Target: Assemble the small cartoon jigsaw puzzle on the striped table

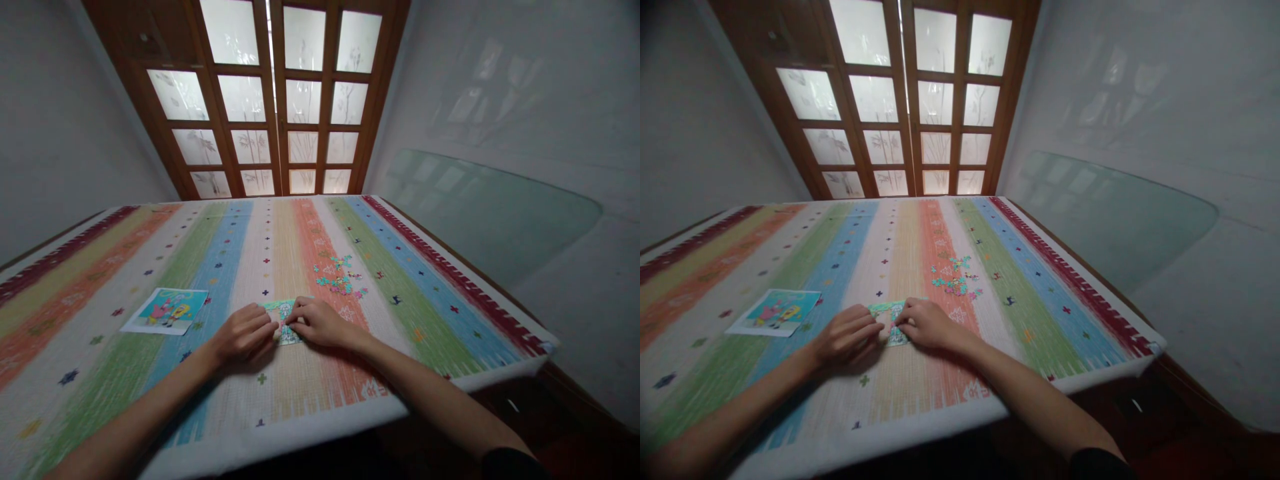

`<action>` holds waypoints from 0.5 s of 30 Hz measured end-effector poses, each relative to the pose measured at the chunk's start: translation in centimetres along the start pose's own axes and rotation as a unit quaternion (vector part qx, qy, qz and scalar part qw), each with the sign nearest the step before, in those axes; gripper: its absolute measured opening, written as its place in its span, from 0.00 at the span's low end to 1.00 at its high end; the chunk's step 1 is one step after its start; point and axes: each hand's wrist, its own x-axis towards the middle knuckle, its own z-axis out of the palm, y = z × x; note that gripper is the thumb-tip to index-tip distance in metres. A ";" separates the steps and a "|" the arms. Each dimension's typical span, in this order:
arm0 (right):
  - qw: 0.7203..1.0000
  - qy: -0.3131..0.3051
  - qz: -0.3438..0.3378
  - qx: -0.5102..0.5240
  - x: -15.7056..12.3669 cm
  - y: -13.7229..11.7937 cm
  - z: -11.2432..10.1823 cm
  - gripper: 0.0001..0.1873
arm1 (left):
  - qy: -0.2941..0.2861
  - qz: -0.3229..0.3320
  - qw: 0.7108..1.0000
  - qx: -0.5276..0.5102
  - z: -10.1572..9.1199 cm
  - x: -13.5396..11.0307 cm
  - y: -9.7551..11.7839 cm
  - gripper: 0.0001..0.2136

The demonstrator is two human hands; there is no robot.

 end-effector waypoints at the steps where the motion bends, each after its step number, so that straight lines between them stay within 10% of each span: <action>1: 1.000 0.002 0.003 -0.002 0.0 0.0 -0.1 0.07 | -0.007 0.009 1.000 0.001 -0.1 0.2 0.2 0.07; 15: 0.997 0.058 0.040 -0.045 -0.5 0.7 -1.5 0.07 | -0.051 -0.094 0.991 -0.085 -0.6 0.4 2.2 0.15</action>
